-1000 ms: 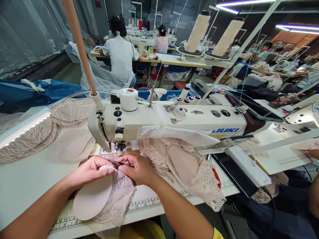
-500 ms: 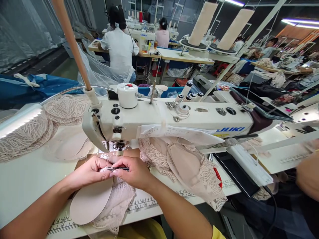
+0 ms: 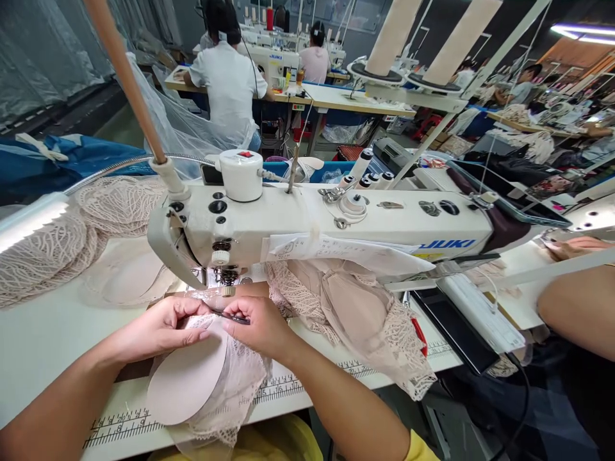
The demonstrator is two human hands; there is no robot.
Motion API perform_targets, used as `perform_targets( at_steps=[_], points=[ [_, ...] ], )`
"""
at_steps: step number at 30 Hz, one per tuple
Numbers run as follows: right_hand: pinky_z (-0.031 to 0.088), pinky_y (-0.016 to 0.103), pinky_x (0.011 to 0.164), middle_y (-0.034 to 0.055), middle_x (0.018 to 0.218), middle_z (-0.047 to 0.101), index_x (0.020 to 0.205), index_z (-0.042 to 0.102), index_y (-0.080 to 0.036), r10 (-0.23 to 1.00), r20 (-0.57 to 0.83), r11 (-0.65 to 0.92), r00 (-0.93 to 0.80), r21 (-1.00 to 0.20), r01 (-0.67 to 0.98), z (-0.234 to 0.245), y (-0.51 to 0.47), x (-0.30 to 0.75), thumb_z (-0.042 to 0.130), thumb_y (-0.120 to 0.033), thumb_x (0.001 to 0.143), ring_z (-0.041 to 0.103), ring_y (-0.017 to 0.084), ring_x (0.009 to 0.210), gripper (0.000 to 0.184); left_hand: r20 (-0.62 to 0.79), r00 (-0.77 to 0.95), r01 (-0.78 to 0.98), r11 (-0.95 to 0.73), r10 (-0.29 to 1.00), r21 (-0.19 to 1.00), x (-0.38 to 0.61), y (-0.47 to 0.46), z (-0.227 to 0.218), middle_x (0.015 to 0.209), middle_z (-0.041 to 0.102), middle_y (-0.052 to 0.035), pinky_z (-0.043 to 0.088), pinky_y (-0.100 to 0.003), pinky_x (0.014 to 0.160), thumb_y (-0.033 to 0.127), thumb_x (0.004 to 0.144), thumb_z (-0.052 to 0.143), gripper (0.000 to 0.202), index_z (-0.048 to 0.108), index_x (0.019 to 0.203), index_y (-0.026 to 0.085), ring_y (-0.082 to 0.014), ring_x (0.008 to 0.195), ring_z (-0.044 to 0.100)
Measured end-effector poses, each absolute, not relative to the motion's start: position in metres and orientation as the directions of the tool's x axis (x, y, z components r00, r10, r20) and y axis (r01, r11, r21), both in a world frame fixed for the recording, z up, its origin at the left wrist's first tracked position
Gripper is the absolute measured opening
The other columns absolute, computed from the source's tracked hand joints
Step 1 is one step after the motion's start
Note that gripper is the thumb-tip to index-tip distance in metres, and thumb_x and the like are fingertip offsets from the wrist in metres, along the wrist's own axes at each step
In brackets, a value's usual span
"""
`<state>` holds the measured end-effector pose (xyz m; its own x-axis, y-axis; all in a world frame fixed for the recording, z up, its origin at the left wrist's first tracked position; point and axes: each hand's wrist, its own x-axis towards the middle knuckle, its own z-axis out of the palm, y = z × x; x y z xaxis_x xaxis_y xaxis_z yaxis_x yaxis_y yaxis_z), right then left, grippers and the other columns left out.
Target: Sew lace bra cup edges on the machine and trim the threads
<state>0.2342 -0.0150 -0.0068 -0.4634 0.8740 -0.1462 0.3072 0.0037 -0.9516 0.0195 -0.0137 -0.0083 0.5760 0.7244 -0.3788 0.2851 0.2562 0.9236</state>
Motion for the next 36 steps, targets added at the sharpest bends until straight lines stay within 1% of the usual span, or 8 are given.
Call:
perform_targets(
  at_steps=[3, 8, 11, 17, 25, 30, 33, 36],
  points=[
    [0.045, 0.024, 0.069, 0.0015, 0.086, 0.066, 0.087, 0.066, -0.018, 0.860, -0.132, 0.017, -0.493, -0.958, 0.286, -0.006, -0.014, 0.237, 0.063, -0.027, 0.080, 0.060, 0.015, 0.079, 0.012, -0.393, 0.550, 0.272, 0.287, 0.737, 0.918, 0.019, -0.014, -0.010, 0.062, 0.042, 0.0040, 0.027, -0.020, 0.049, 0.044, 0.081, 0.064, 0.033, 0.056, 0.072, 0.014, -0.0082, 0.055, 0.032],
    [0.047, 0.027, 0.075, 0.0032, 0.094, 0.066, 0.111, 0.059, -0.020, 0.821, -0.077, 0.043, -0.566, -0.980, 0.196, -0.007, -0.009, 0.251, 0.055, -0.038, 0.089, 0.062, 0.016, 0.085, 0.029, -0.369, 0.579, 0.192, 0.317, 0.727, 0.929, 0.025, -0.016, -0.008, 0.065, 0.050, 0.0011, 0.030, -0.020, 0.050, 0.044, 0.082, 0.063, 0.032, 0.066, 0.082, 0.012, -0.0094, 0.056, 0.037],
    [0.047, 0.027, 0.076, 0.0023, 0.091, 0.067, 0.105, 0.063, -0.020, 0.827, -0.114, 0.040, -0.551, -0.965, 0.260, -0.005, -0.007, 0.258, 0.057, -0.035, 0.087, 0.063, 0.016, 0.084, 0.024, -0.383, 0.568, 0.173, 0.349, 0.729, 0.921, 0.027, -0.016, -0.008, 0.064, 0.052, 0.0002, 0.030, -0.021, 0.050, 0.044, 0.082, 0.064, 0.032, 0.069, 0.084, 0.013, -0.0100, 0.055, 0.036],
    [0.045, 0.023, 0.066, -0.0003, 0.086, 0.066, 0.098, 0.067, -0.023, 0.816, -0.196, 0.001, -0.544, -0.940, 0.341, 0.003, -0.009, 0.255, 0.064, -0.034, 0.081, 0.061, 0.015, 0.078, 0.020, -0.391, 0.551, 0.180, 0.352, 0.737, 0.918, 0.025, -0.015, -0.012, 0.058, 0.040, 0.0033, 0.021, -0.022, 0.049, 0.046, 0.080, 0.065, 0.034, 0.069, 0.080, 0.012, -0.0093, 0.054, 0.025],
    [0.043, 0.023, 0.068, -0.0009, 0.089, 0.067, 0.095, 0.069, -0.023, 0.837, -0.140, 0.032, -0.529, -0.952, 0.303, 0.000, -0.015, 0.244, 0.067, -0.027, 0.079, 0.060, 0.015, 0.080, 0.017, -0.342, 0.594, 0.139, 0.326, 0.728, 0.935, 0.027, -0.014, -0.014, 0.061, 0.039, 0.0024, 0.020, -0.023, 0.052, 0.045, 0.081, 0.065, 0.034, 0.069, 0.075, 0.011, -0.0101, 0.059, 0.026],
    [0.044, 0.024, 0.069, 0.0003, 0.086, 0.068, 0.089, 0.070, -0.021, 0.862, -0.097, 0.056, -0.498, -0.957, 0.285, -0.004, -0.015, 0.240, 0.065, -0.025, 0.081, 0.061, 0.015, 0.078, 0.011, -0.360, 0.586, 0.147, 0.342, 0.726, 0.928, 0.028, -0.014, -0.014, 0.057, 0.032, 0.0044, 0.016, -0.024, 0.050, 0.044, 0.082, 0.065, 0.035, 0.066, 0.070, 0.012, -0.0093, 0.056, 0.021],
    [0.045, 0.025, 0.068, 0.0009, 0.081, 0.067, 0.087, 0.070, -0.020, 0.865, -0.104, 0.041, -0.491, -0.960, 0.276, -0.006, -0.014, 0.240, 0.063, -0.026, 0.082, 0.060, 0.015, 0.075, 0.011, -0.373, 0.572, 0.163, 0.344, 0.731, 0.925, 0.028, -0.014, -0.014, 0.057, 0.035, 0.0042, 0.017, -0.024, 0.050, 0.042, 0.082, 0.065, 0.032, 0.067, 0.073, 0.011, -0.0088, 0.055, 0.023],
    [0.047, 0.026, 0.073, 0.0020, 0.089, 0.067, 0.092, 0.068, -0.019, 0.861, -0.110, -0.002, -0.496, -0.977, 0.214, -0.008, -0.013, 0.242, 0.063, -0.030, 0.082, 0.062, 0.015, 0.081, 0.015, -0.359, 0.568, 0.166, 0.323, 0.741, 0.932, 0.029, -0.015, -0.014, 0.057, 0.042, 0.0031, 0.023, -0.022, 0.050, 0.041, 0.081, 0.066, 0.030, 0.070, 0.075, 0.012, -0.0090, 0.055, 0.029]
  ],
)
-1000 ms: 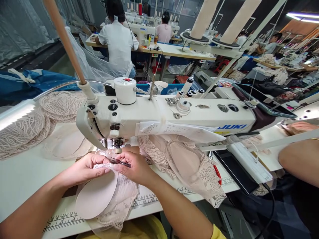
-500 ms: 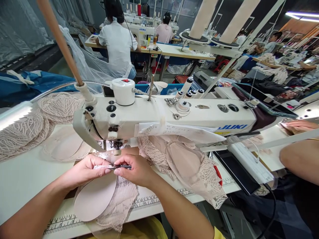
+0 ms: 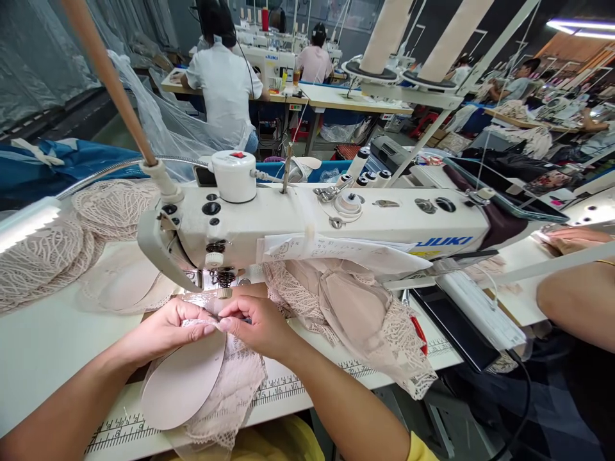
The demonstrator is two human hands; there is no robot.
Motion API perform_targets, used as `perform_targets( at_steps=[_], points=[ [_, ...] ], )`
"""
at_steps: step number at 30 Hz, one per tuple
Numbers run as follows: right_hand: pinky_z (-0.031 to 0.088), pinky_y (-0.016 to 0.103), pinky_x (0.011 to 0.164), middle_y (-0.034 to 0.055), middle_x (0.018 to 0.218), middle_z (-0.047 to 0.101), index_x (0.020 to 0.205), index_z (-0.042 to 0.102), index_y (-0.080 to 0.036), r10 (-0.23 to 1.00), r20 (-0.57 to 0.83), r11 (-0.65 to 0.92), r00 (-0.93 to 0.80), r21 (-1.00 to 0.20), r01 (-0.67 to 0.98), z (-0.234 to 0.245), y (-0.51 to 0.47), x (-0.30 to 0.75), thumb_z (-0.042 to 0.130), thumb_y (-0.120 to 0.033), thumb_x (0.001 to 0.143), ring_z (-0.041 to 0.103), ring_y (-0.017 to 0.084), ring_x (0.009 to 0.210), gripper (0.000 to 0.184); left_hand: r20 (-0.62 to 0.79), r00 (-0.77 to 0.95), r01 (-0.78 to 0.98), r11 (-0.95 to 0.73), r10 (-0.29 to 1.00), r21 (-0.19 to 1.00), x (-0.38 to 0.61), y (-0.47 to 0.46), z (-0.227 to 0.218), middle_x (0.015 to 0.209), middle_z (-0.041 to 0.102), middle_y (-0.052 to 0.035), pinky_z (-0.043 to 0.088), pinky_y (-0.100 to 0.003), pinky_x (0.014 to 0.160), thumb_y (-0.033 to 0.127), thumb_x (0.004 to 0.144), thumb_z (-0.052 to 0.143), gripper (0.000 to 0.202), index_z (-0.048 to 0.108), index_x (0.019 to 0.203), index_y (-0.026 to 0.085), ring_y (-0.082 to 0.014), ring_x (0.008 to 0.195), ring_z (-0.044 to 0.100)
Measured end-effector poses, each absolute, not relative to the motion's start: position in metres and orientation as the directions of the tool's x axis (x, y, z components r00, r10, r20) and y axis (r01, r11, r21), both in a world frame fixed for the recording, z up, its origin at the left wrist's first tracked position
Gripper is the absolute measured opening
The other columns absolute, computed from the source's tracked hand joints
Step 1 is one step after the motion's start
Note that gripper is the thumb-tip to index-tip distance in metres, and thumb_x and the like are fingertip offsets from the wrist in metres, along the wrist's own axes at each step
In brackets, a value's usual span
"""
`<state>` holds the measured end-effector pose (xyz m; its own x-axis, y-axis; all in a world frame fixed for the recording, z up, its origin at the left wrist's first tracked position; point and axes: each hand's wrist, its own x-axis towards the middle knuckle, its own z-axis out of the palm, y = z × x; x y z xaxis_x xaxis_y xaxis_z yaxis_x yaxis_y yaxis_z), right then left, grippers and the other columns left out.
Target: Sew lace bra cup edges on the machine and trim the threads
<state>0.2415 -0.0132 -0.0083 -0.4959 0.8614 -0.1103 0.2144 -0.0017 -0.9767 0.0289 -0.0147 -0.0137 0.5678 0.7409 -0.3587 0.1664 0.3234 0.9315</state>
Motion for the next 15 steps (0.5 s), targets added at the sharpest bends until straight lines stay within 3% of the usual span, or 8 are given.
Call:
perform_targets(
  at_steps=[3, 5, 10, 13, 15],
  points=[
    [0.047, 0.027, 0.078, 0.0032, 0.098, 0.065, 0.107, 0.063, -0.020, 0.838, -0.145, -0.078, -0.525, -0.986, 0.148, -0.008, -0.013, 0.241, 0.067, -0.033, 0.079, 0.062, 0.017, 0.089, 0.031, -0.340, 0.580, 0.172, 0.297, 0.740, 0.939, 0.031, -0.014, -0.011, 0.063, 0.053, 0.0000, 0.034, -0.022, 0.055, 0.043, 0.081, 0.064, 0.031, 0.071, 0.078, 0.013, -0.0111, 0.059, 0.040],
    [0.046, 0.026, 0.075, 0.0022, 0.094, 0.065, 0.112, 0.061, -0.020, 0.812, -0.178, -0.084, -0.555, -0.978, 0.191, -0.006, -0.013, 0.238, 0.071, -0.035, 0.075, 0.061, 0.017, 0.087, 0.041, -0.335, 0.605, 0.221, 0.251, 0.722, 0.942, 0.030, -0.012, -0.008, 0.068, 0.057, -0.0017, 0.038, -0.022, 0.057, 0.044, 0.082, 0.063, 0.033, 0.070, 0.077, 0.013, -0.0130, 0.063, 0.047],
    [0.035, 0.022, 0.058, -0.0021, 0.071, 0.057, 0.077, 0.065, -0.017, 0.844, -0.208, 0.008, -0.495, -0.917, 0.399, 0.000, -0.012, 0.234, 0.058, -0.022, 0.079, 0.051, 0.012, 0.066, 0.009, -0.418, 0.635, 0.411, 0.174, 0.650, 0.895, 0.015, -0.011, 0.012, 0.088, 0.064, -0.0031, 0.046, -0.024, 0.064, 0.041, 0.081, 0.063, 0.031, 0.065, 0.101, 0.018, -0.0184, 0.076, 0.058],
    [0.027, 0.021, 0.052, -0.0052, 0.061, 0.045, 0.070, 0.057, -0.018, 0.836, -0.262, -0.063, -0.482, -0.918, 0.391, 0.002, -0.013, 0.239, 0.054, -0.020, 0.077, 0.039, 0.009, 0.056, 0.008, -0.335, 0.468, 0.520, 0.051, 0.818, 0.853, -0.006, -0.020, 0.025, 0.099, 0.065, -0.0046, 0.048, -0.027, 0.075, 0.040, 0.081, 0.063, 0.032, 0.064, 0.106, 0.021, -0.0228, 0.089, 0.059],
    [0.026, 0.021, 0.052, -0.0056, 0.061, 0.039, 0.069, 0.053, -0.018, 0.829, -0.252, -0.085, -0.499, -0.939, 0.332, 0.004, -0.015, 0.243, 0.053, -0.021, 0.077, 0.036, 0.009, 0.056, 0.009, -0.308, 0.355, 0.563, 0.061, 0.883, 0.824, -0.021, -0.030, 0.030, 0.104, 0.065, -0.0053, 0.047, -0.030, 0.081, 0.042, 0.081, 0.063, 0.031, 0.065, 0.105, 0.023, -0.0252, 0.097, 0.058]
  ],
)
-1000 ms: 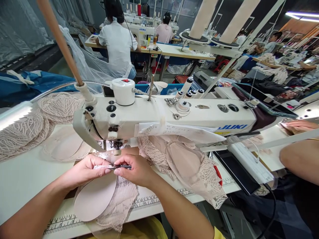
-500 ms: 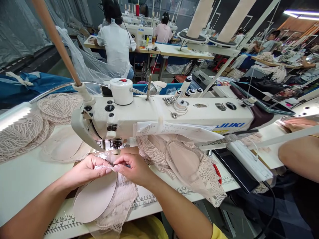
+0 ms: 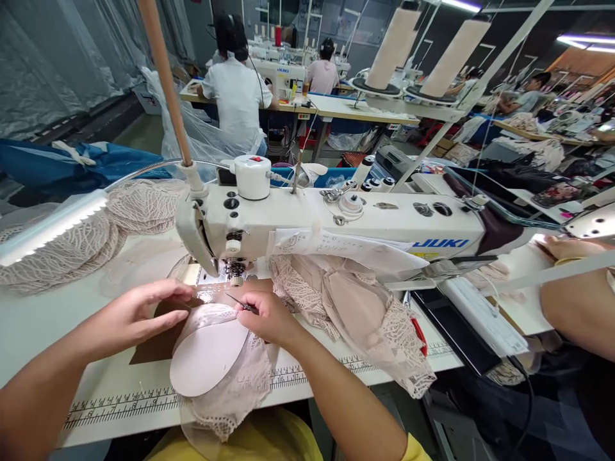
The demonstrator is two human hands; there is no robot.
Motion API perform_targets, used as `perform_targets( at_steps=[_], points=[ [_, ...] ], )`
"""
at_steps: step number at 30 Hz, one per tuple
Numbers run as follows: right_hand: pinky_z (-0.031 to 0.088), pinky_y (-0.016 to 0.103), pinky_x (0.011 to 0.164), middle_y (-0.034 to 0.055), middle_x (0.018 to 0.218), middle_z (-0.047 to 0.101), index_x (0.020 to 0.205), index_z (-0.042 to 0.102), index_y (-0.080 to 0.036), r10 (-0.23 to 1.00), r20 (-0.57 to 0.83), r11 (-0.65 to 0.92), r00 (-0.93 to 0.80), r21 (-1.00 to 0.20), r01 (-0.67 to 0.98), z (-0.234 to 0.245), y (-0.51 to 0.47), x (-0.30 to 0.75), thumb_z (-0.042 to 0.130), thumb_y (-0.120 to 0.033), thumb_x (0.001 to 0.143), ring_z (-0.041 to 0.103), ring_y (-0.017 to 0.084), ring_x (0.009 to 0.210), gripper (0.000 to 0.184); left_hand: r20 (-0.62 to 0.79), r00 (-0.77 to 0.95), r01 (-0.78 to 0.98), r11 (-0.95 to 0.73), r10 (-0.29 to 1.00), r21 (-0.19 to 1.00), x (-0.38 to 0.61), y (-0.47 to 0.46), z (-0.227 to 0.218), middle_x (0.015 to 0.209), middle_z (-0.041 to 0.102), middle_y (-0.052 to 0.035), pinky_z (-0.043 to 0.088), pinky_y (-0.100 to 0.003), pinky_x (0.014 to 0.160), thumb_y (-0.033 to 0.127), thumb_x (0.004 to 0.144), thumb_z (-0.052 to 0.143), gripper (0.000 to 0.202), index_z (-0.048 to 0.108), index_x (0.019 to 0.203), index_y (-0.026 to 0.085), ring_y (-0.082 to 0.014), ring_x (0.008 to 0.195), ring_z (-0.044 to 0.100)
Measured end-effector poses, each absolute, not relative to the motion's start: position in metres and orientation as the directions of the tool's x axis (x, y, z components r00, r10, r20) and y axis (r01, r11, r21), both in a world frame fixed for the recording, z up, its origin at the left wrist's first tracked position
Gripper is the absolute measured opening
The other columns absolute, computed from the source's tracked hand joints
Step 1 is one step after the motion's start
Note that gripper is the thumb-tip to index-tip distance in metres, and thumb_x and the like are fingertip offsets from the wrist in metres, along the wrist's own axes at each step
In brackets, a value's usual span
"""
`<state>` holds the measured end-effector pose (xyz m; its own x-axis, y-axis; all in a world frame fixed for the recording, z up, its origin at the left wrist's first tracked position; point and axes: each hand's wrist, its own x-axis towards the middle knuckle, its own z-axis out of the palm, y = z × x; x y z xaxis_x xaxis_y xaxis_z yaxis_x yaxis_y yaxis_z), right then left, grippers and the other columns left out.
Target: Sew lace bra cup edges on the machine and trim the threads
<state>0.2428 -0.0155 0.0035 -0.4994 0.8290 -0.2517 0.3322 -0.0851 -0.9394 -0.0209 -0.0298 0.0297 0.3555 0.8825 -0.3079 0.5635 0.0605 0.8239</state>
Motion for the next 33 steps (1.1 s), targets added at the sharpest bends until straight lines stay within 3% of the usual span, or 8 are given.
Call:
perform_targets(
  at_steps=[4, 7, 12, 18, 21, 24, 29, 33],
  points=[
    [0.033, 0.022, 0.063, -0.0013, 0.076, 0.049, 0.071, 0.050, -0.018, 0.805, -0.156, -0.086, -0.572, -0.985, 0.147, 0.006, -0.020, 0.246, 0.054, -0.024, 0.076, 0.044, 0.012, 0.071, 0.009, -0.486, 0.341, 0.421, 0.332, 0.805, 0.844, -0.038, -0.053, 0.021, 0.108, 0.065, -0.0074, 0.049, -0.032, 0.082, 0.047, 0.080, 0.064, 0.038, 0.066, 0.109, 0.024, -0.0266, 0.101, 0.059],
    [0.036, 0.024, 0.071, 0.0017, 0.088, 0.055, 0.074, 0.050, -0.018, 0.763, -0.103, -0.124, -0.639, -0.992, 0.012, 0.006, -0.022, 0.245, 0.055, -0.027, 0.077, 0.048, 0.015, 0.080, 0.010, -0.507, 0.422, 0.197, 0.470, 0.752, 0.860, -0.027, -0.062, 0.006, 0.102, 0.065, -0.0064, 0.049, -0.027, 0.074, 0.048, 0.076, 0.069, 0.050, 0.061, 0.119, 0.023, -0.0195, 0.085, 0.059],
    [0.034, 0.023, 0.065, -0.0025, 0.073, 0.047, 0.073, 0.052, -0.018, 0.660, -0.112, -0.050, -0.743, -0.993, 0.105, 0.003, -0.024, 0.247, 0.057, -0.028, 0.078, 0.043, 0.012, 0.068, 0.012, -0.427, 0.437, -0.024, 0.484, 0.792, 0.875, 0.004, -0.058, -0.005, 0.057, 0.052, 0.0030, 0.027, -0.018, 0.044, 0.043, 0.074, 0.073, 0.030, 0.066, 0.080, 0.014, -0.0067, 0.048, 0.037],
    [0.040, 0.023, 0.059, 0.0004, 0.080, 0.057, 0.103, 0.059, -0.018, 0.727, -0.155, -0.019, -0.669, -0.978, 0.206, -0.004, -0.025, 0.245, 0.053, -0.047, 0.088, 0.052, 0.012, 0.066, 0.034, -0.361, 0.385, 0.038, 0.376, 0.850, 0.926, 0.012, -0.050, 0.006, 0.070, 0.060, -0.0020, 0.039, -0.021, 0.058, 0.040, 0.075, 0.073, 0.027, 0.066, 0.073, 0.014, -0.0128, 0.065, 0.050],
    [0.046, 0.027, 0.071, 0.0042, 0.091, 0.065, 0.116, 0.060, -0.020, 0.787, -0.087, 0.080, -0.611, -0.967, 0.240, -0.005, -0.025, 0.242, 0.044, -0.046, 0.094, 0.060, 0.016, 0.079, 0.038, -0.328, 0.381, 0.067, 0.328, 0.865, 0.942, 0.014, -0.050, 0.004, 0.075, 0.063, -0.0029, 0.040, -0.023, 0.062, 0.041, 0.080, 0.068, 0.027, 0.068, 0.077, 0.015, -0.0142, 0.069, 0.052],
    [0.044, 0.030, 0.087, 0.0041, 0.108, 0.067, 0.116, 0.064, -0.023, 0.775, -0.010, 0.201, -0.631, -0.944, 0.261, -0.002, -0.024, 0.240, 0.053, -0.037, 0.091, 0.060, 0.019, 0.099, 0.031, -0.297, 0.407, 0.060, 0.300, 0.864, 0.952, 0.017, -0.050, -0.001, 0.072, 0.064, -0.0030, 0.041, -0.023, 0.062, 0.041, 0.082, 0.065, 0.027, 0.069, 0.075, 0.015, -0.0143, 0.067, 0.053],
    [0.046, 0.025, 0.074, 0.0015, 0.098, 0.069, 0.105, 0.067, -0.022, 0.769, -0.077, 0.171, -0.635, -0.932, 0.320, 0.006, -0.023, 0.237, 0.061, -0.029, 0.085, 0.062, 0.018, 0.088, 0.022, -0.321, 0.420, 0.062, 0.326, 0.849, 0.943, 0.019, -0.049, -0.012, 0.079, 0.068, -0.0067, 0.043, -0.027, 0.069, 0.041, 0.080, 0.068, 0.029, 0.073, 0.085, 0.013, -0.0180, 0.073, 0.057],
    [0.045, 0.025, 0.074, 0.0012, 0.096, 0.070, 0.100, 0.069, -0.021, 0.790, -0.084, 0.152, -0.608, -0.933, 0.327, 0.006, -0.024, 0.232, 0.065, -0.027, 0.082, 0.063, 0.018, 0.088, 0.020, -0.304, 0.439, 0.032, 0.324, 0.846, 0.946, 0.021, -0.047, -0.017, 0.068, 0.063, -0.0036, 0.041, -0.025, 0.063, 0.044, 0.076, 0.071, 0.033, 0.071, 0.076, 0.011, -0.0150, 0.066, 0.053]
  ],
)
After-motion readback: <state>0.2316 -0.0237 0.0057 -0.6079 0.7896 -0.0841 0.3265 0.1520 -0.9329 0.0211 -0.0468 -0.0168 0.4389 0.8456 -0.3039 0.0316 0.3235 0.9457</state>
